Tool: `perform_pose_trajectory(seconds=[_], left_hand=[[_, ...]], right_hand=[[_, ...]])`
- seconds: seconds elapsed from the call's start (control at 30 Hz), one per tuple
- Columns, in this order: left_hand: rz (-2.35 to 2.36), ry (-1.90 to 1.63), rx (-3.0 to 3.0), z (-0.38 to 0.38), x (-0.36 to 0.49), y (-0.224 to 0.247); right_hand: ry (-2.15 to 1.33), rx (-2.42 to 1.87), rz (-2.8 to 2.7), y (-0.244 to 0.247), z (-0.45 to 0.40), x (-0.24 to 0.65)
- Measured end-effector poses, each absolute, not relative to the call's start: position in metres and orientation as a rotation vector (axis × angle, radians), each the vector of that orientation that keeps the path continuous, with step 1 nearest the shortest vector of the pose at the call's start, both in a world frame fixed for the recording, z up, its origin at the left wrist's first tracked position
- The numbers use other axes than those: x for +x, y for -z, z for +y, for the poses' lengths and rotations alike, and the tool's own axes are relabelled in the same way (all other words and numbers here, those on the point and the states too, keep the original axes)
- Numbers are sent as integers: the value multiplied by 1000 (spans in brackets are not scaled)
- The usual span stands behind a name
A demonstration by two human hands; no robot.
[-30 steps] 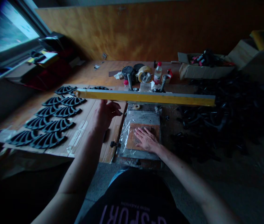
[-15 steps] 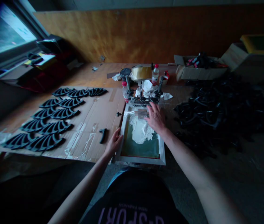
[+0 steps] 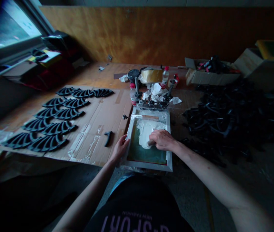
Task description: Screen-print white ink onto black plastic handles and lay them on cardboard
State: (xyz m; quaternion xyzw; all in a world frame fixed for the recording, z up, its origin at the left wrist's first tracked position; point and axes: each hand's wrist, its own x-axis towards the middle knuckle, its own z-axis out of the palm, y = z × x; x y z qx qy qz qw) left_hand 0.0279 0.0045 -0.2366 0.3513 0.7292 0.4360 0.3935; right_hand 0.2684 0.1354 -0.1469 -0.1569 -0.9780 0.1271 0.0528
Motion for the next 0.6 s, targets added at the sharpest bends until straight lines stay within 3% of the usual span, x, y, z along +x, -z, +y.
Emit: perform_pose_trajectory(seconds=[0.13,0.3,0.47,0.6], left_hand=[[1834,-1099,849,5,27,231],[1776,-1111,789,6,28,220],[1685,-1175,750,4,25,182],[1628,-1278,750,13,23,130]], right_hand=[[-120,-561,-2810,158,123,263],[-170,-473,-2834,154,117,264],[-122,-897,-2615,117,171,236],[-160,-1215,-2292,94,225,265]])
